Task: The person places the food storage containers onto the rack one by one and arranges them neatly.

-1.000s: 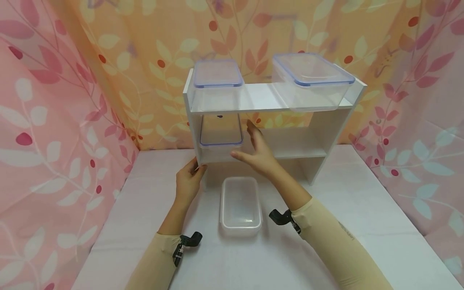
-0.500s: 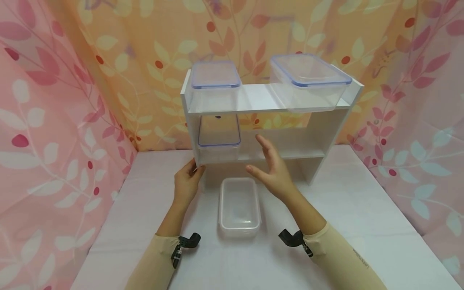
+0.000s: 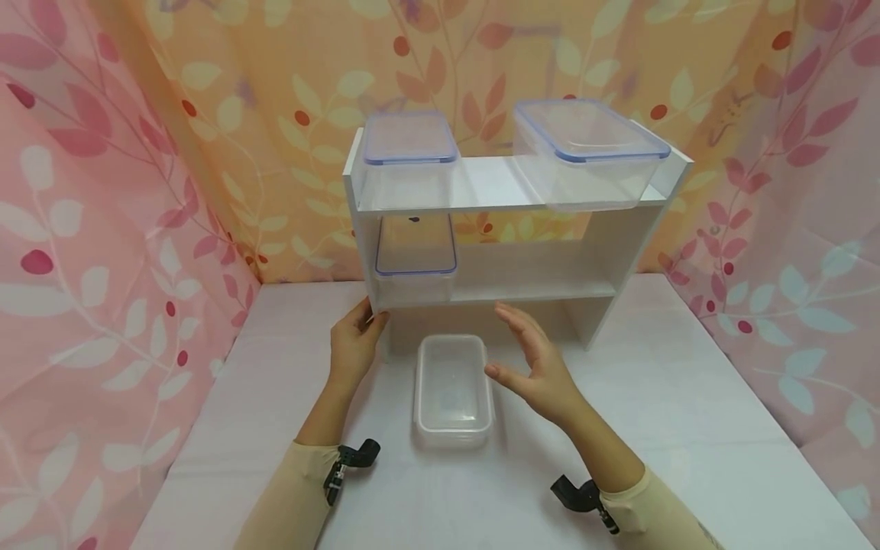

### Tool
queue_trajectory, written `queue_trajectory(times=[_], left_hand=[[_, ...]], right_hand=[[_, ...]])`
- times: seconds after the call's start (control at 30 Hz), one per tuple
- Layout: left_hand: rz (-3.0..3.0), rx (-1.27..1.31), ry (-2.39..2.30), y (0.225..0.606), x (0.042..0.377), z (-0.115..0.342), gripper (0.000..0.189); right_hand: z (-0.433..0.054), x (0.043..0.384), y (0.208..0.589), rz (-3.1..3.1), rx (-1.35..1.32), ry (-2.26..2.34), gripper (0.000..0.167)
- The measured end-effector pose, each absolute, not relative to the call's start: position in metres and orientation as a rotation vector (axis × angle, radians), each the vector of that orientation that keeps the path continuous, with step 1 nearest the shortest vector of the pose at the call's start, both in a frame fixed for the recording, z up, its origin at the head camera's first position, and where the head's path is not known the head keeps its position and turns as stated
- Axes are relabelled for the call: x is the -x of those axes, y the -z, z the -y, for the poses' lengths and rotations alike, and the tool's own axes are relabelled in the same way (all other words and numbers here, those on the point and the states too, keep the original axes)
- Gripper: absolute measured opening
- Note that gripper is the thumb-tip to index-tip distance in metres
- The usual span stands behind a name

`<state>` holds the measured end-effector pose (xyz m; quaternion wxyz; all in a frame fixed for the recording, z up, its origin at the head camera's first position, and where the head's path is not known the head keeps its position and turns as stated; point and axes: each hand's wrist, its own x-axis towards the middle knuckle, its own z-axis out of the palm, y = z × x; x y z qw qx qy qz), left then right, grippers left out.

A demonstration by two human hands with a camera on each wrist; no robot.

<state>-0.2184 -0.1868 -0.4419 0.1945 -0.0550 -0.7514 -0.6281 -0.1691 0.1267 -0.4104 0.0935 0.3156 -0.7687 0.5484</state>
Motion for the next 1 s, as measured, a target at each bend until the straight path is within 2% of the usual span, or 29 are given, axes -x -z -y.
queue_trajectory(times=[0.43, 1.0], left_hand=[[2.1, 0.173, 1.751, 0.443, 0.219, 0.186, 0.043], [2.103, 0.179, 1.714, 0.442, 0.218, 0.186, 0.042]], right_hand=[[-0.15, 0.167, 0.459, 2.464, -1.044, -1.577, 0.091], [-0.151, 0.16, 0.487, 2.622, -1.006, -1.661, 0.106]])
